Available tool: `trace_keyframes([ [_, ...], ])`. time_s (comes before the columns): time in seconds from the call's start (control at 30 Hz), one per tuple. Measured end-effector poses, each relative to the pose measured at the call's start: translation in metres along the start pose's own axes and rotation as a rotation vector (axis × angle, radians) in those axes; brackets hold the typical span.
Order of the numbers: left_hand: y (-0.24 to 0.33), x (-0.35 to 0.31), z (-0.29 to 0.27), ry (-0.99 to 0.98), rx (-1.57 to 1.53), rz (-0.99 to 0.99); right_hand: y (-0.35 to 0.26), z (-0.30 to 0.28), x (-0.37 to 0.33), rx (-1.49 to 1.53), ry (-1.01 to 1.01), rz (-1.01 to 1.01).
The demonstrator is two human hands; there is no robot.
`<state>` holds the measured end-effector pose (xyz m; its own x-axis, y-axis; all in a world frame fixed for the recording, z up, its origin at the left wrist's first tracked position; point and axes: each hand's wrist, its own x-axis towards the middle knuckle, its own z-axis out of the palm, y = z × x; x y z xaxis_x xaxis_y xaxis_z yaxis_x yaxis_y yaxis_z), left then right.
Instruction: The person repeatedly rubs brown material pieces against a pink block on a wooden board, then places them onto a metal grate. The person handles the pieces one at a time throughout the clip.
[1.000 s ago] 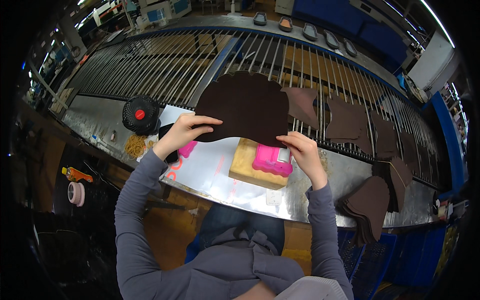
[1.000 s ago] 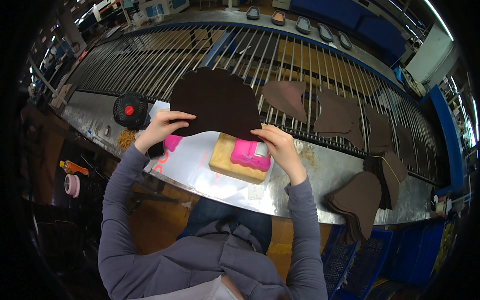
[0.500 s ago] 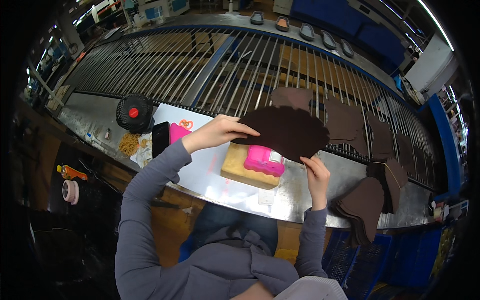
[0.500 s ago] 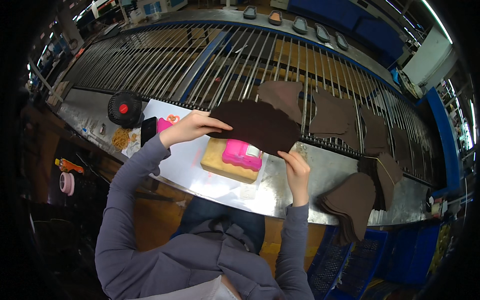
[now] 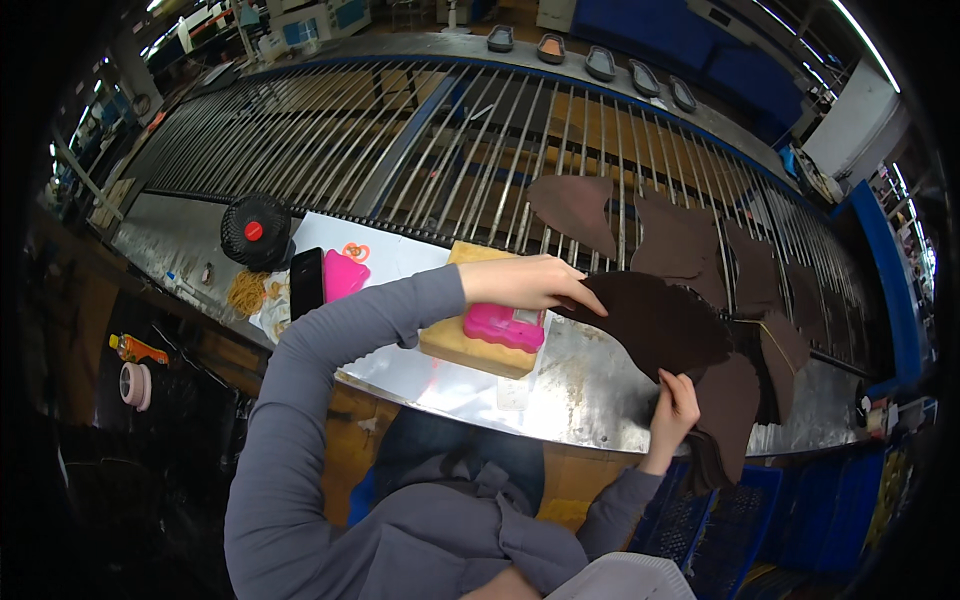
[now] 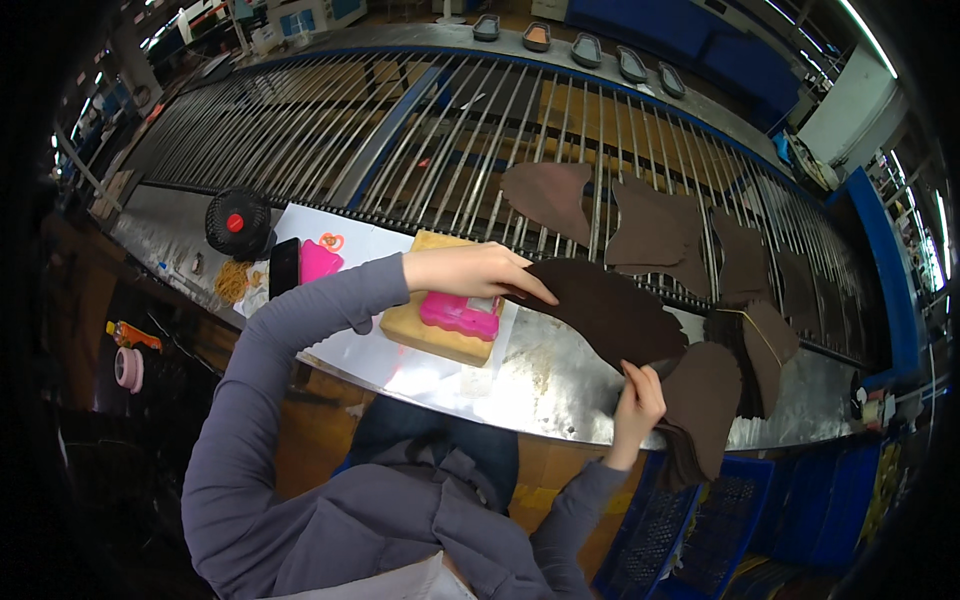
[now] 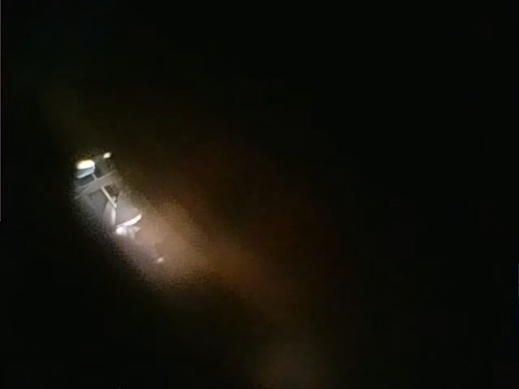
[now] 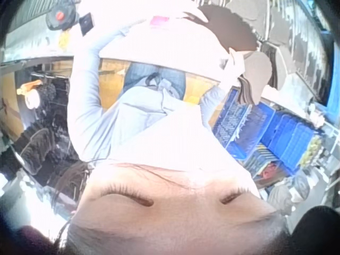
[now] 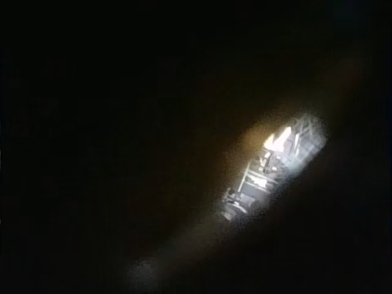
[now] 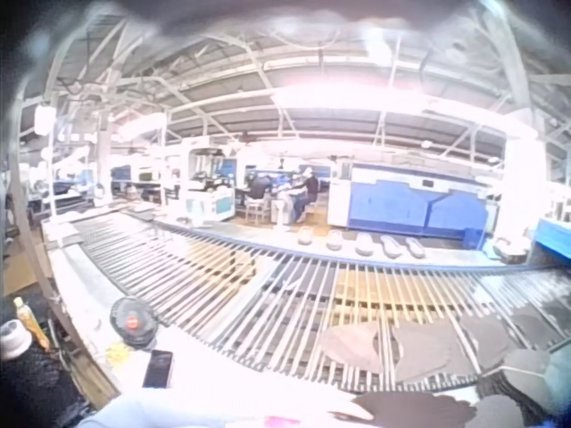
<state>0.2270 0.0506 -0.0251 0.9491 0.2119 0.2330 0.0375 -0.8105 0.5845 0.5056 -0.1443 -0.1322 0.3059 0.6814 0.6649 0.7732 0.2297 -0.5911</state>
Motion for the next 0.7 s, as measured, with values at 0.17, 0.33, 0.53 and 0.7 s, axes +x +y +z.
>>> trace_keyframes([
  [0.17,-0.004,0.034,-0.011,-0.152,-0.164,0.004,-0.032,-0.048,0.023,-0.143,0.152,-0.016],
  [0.33,-0.043,0.043,-0.040,0.063,-0.342,-0.009,-0.055,-0.031,0.082,-0.072,0.174,0.046],
  [0.53,-0.153,0.017,-0.060,0.369,-0.591,-0.592,-0.002,0.095,0.158,0.123,-0.040,0.236],
  [0.7,-0.254,-0.016,-0.028,0.338,-0.576,-0.773,0.066,0.212,0.164,-0.007,-0.221,0.408],
])
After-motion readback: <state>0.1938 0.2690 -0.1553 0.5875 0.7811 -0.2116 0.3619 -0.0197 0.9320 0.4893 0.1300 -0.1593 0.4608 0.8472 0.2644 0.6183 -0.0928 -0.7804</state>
